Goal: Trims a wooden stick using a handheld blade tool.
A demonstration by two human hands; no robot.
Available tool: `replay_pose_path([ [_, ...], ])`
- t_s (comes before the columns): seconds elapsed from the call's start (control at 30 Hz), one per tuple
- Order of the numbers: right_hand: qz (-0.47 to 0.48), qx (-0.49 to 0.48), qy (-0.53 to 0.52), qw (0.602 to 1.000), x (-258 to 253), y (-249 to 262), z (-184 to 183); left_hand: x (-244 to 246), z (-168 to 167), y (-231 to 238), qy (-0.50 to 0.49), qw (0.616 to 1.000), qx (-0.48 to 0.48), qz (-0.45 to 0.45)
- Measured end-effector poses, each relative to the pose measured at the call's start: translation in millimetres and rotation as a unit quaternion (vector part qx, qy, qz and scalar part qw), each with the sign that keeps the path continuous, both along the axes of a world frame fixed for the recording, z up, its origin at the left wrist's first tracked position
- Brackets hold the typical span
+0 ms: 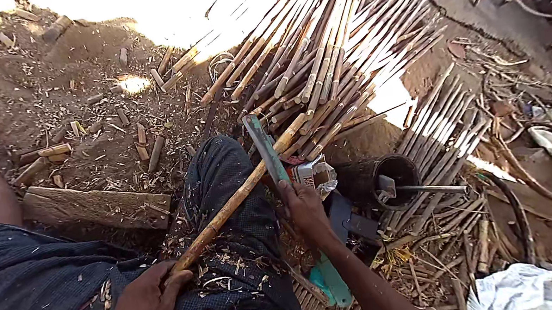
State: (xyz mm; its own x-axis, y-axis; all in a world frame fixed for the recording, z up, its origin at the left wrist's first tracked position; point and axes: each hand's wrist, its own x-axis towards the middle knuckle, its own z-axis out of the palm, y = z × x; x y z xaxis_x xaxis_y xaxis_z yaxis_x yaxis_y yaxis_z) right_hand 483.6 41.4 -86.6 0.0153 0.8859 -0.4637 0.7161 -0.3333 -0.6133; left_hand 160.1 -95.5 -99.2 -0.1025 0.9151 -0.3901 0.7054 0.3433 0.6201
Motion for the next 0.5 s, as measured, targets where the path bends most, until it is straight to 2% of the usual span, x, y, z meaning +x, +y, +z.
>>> replay_pose_path([
  [0.1,0.060,-0.031,-0.015,0.998,-4.8,-5.5,-0.8,4.2,-0.3,3.2,0.008,1.000,0.012,0.019],
  [0.23,-0.004,-0.022,0.015,1.000,13.7,7.1,-7.4,9.2,-6.5,1.5,0.012,0.999,0.032,0.028],
  [0.33,0.165,-0.056,-0.038,0.984,-10.1,-18.0,-5.7,6.8,-7.2,2.5,0.013,0.999,0.039,0.034],
  [0.37,0.163,-0.067,-0.034,0.984,-9.0,-18.4,-5.0,6.9,-7.6,1.3,0.018,0.998,0.054,0.035],
  [0.47,-0.001,-0.052,0.010,0.999,13.3,-5.1,-7.9,15.3,-7.8,-3.5,0.031,0.995,0.083,0.043],
  [0.5,-0.003,-0.041,0.005,0.999,8.6,-3.6,-5.0,17.4,-8.0,-4.1,0.039,0.994,0.092,0.042],
])
